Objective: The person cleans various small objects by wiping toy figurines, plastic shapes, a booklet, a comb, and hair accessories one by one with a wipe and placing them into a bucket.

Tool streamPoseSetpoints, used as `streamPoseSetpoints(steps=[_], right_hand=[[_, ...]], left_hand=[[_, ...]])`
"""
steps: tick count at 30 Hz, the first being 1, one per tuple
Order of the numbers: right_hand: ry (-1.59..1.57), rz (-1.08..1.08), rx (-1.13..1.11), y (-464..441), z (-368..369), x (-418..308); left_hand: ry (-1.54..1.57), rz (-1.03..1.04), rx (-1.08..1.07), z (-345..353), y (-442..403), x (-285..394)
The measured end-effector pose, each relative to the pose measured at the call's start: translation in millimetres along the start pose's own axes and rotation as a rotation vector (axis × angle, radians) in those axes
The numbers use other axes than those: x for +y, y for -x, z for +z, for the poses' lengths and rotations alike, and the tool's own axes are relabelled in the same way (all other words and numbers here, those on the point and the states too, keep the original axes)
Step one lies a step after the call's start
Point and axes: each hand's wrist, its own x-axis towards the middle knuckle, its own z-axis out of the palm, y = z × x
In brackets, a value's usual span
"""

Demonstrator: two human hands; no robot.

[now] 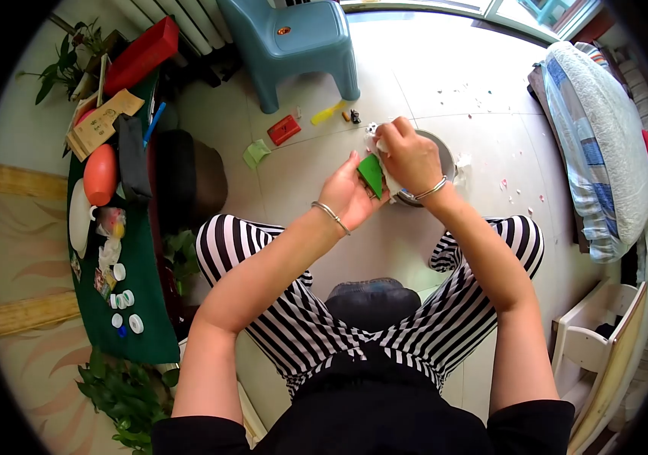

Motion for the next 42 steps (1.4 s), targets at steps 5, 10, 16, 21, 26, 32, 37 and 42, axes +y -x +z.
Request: streamPoseSetpoints(steps=[5, 10, 16, 21, 26, 32, 37, 42], right_hand=[[-0.139, -0.169, -0.009, 9, -3, -19], [0.049, 0.002, -0.022, -5, -3, 7], [-0.058, -0.228, -0.047, 7, 0, -8], [-0.082, -0.024, 0.101, -15, -13, 15], [-0.107, -0.177, -0.072, 3, -12, -3], [-0.236, 0.123, 0.116, -23, -24, 25], [-0.476, 0.155, 0.108, -11, -24, 8], [-0.482, -0.072, 0.103, -1, -9, -14]], left_hand=[[0.048, 0.097, -0.057, -3, -7, -2], [0.013, 0.005, -0.049, -6, -7, 0], [0.005, 0.104, -0.072, -11, -10, 2], [0.005, 0.039, -0.012, -4, -1, 8], [0.008, 0.103, -0.139, -12, -10, 7], [-0.005, 0.091, -0.031, -8, -5, 12], [0.012, 0.177, 0.009, -18, -12, 12], [-0.001, 0.172, 0.027, -12, -14, 8]])
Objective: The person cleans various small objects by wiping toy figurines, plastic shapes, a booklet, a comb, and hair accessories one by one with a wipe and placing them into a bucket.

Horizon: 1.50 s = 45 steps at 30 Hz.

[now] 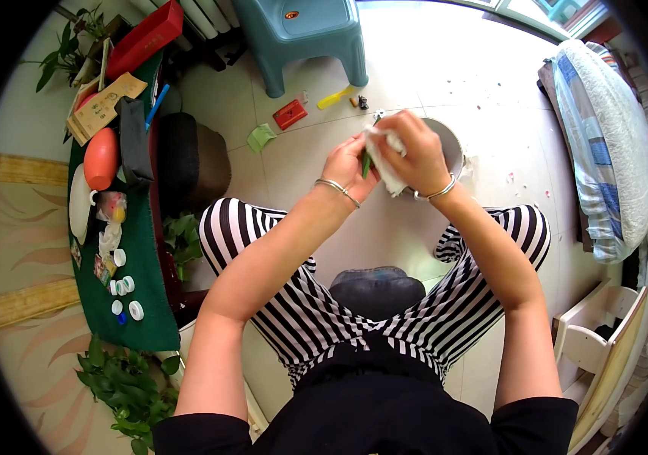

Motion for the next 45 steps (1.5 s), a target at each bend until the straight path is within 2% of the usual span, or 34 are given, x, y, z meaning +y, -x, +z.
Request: streamPoseSetpoints(steps=[1, 4, 6, 8, 10, 13, 14, 16, 20, 24, 26, 28, 30, 32, 36, 38, 40, 42, 44, 45], right_hand=[[0.004, -0.156, 0.002, 1, 4, -2], [0.166, -0.231, -0.042, 1, 4, -1], [0.153, -0.074, 0.120, -11, -3, 13], [0.082, 0.004, 0.252, -25, -19, 17], [0.033, 0.147, 0.220, -23, -29, 11], [0.003, -0.056, 0.097, -9, -18, 1], [0.011, -0.053, 0.052, -5, -14, -3], [0.088, 0.003, 0.027, -3, -7, 1], [0.126, 0.088, 0.049, -7, -6, 7], [0.170, 0.001, -0.058, 1, -4, -5], [0.092, -0.166, -0.197, 9, 0, -8], [0.116, -0.176, -0.183, 6, -1, -3], [0.269, -0.020, -0.052, -3, -4, 10], [0.275, -0.057, -0.064, -4, -4, 8], [0.240, -0.161, -0.165, 2, -1, -7], [0.367, -0.055, -0.099, -4, -3, 10], [0.342, 0.045, 0.009, -20, -15, 19], [0.217, -0.009, 0.016, -19, -16, 8], [0.239, -0.165, -0.090, -7, -5, 5], [0.327, -0.139, -0.140, -4, -5, 5]], left_hand=[[0.050, 0.009, 0.008, 7, 3, 1], [0.087, -0.006, 0.008, 1, -2, 3], [0.079, -0.062, -0.112, -6, -2, 0], [0.073, -0.058, -0.070, 2, 3, 2], [0.165, -0.110, -0.154, -1, 0, 5], [0.186, -0.163, -0.180, 7, 5, 12], [0.185, -0.171, -0.180, 13, 9, 11], [-0.009, -0.142, -0.115, 22, 15, 7], [-0.132, -0.105, -0.175, 22, 15, 4], [-0.174, 0.000, -0.072, 8, 4, 1], [-0.159, 0.046, 0.010, 11, 7, 4], [-0.170, 0.050, -0.020, 11, 8, 5], [-0.120, -0.019, -0.043, 16, 12, 5], [-0.127, -0.041, -0.094, 11, 10, 4], [-0.146, 0.017, 0.003, 13, 12, 3], [-0.149, 0.007, 0.013, 14, 15, 3], [-0.280, -0.058, -0.071, 18, 18, 7], [-0.264, -0.044, -0.029, 21, 17, 6], [-0.176, 0.075, 0.020, 19, 13, 3], [-0.178, 0.069, 0.023, 19, 14, 4]])
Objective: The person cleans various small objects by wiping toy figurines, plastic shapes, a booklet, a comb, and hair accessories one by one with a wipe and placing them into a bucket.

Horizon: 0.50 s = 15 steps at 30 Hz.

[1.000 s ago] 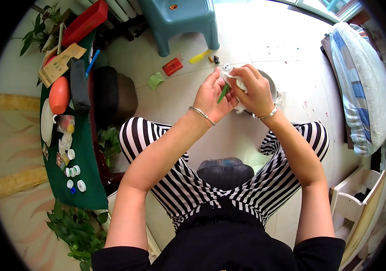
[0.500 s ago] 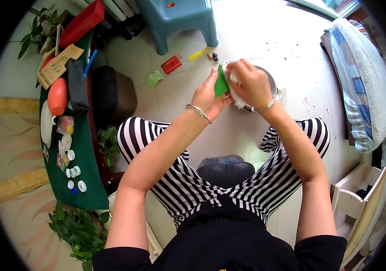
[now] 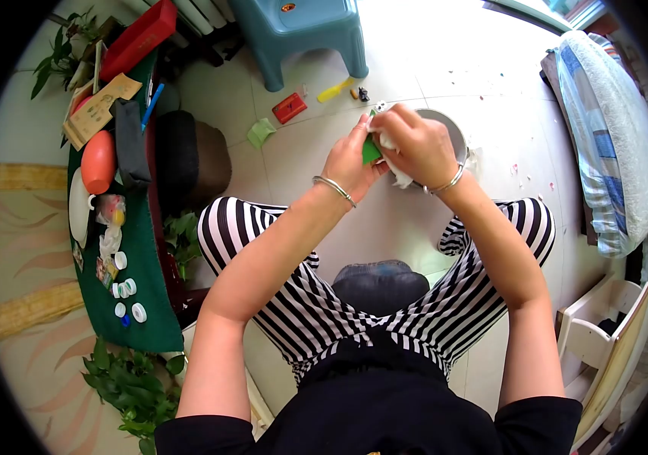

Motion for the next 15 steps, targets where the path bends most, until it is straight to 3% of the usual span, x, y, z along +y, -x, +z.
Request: streamPoseSetpoints(steps=[3, 5, 6, 8, 11, 13, 15], right_hand=[[-0.004, 0.179, 0.154, -11, -9, 28], [-0.053, 0.165, 0.213, -17, -14, 27], [-0.113, 0.121, 0.204, -14, -16, 16], [-0.127, -0.028, 0.134, -3, -14, -5], [-0.112, -0.224, -0.008, 10, -4, -21], [0.030, -0.126, 0.018, 6, -3, -4], [-0.047, 0.084, 0.166, -7, -14, 7]], left_hand=[[-0.139, -0.049, -0.064, 0, 1, 4], [-0.167, -0.050, -0.056, -3, 0, 5], [-0.164, -0.045, -0.052, -5, -2, 4], [0.046, -0.053, 0.157, -10, -9, -1], [0.110, -0.023, 0.033, -15, -10, -3], [0.169, -0.066, 0.057, -21, -16, -5], [0.313, -0.104, 0.062, -17, -15, -1]])
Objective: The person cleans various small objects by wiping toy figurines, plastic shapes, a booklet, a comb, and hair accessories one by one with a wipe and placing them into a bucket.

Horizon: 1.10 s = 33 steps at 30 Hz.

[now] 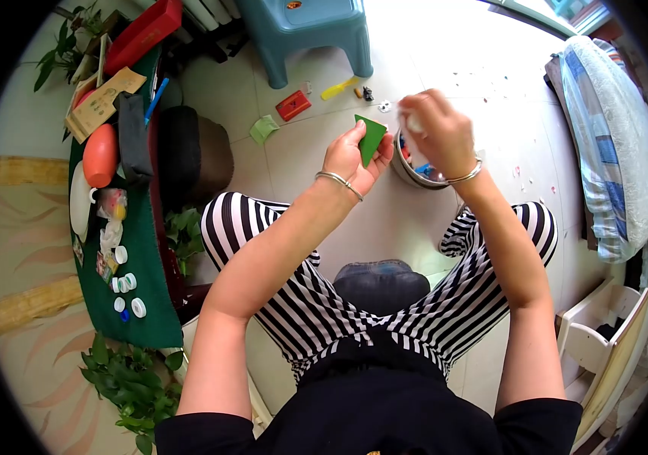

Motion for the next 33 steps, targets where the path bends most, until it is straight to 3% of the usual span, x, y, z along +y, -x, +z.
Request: streamPoseSetpoints(steps=[6, 8, 10, 14, 16, 19, 22, 24, 26, 29, 33], right_hand=[[-0.385, 0.170, 0.000, 0, -5, -11], [-0.545, 0.372, -0.165, -1, -6, -11], [-0.479, 0.360, -0.160, -4, -3, -2], [-0.304, 0.295, -0.008, -9, -8, -6], [-0.391, 0.079, -0.073, -4, -7, -15], [-0.221, 0.139, -0.018, -5, 0, 9], [-0.176, 0.186, 0.072, -13, -2, 5], [-0.098, 0.047, 0.016, -7, 1, -1], [-0.048, 0.045, -0.059, 3, 6, -3], [0.105, -0.172, -0.276, 18, 20, -7], [-0.138, -0.267, -0.331, 28, 16, -27]], left_hand=[[-0.250, 0.005, -0.093, 8, 10, 6], [-0.287, 0.000, -0.105, 11, 14, 3], [-0.310, -0.036, -0.205, 12, 15, 3], [-0.318, -0.053, -0.197, 12, 14, 5], [-0.310, 0.003, -0.172, 6, 10, 2], [-0.230, -0.190, -0.326, 4, 9, 6], [-0.231, -0.162, -0.269, 20, 22, 6], [-0.168, -0.164, -0.345, 21, 19, 6], [-0.110, -0.177, -0.425, 19, 17, 2], [-0.105, -0.081, -0.215, 17, 15, -1], [-0.049, -0.171, -0.238, 0, 1, 8]])
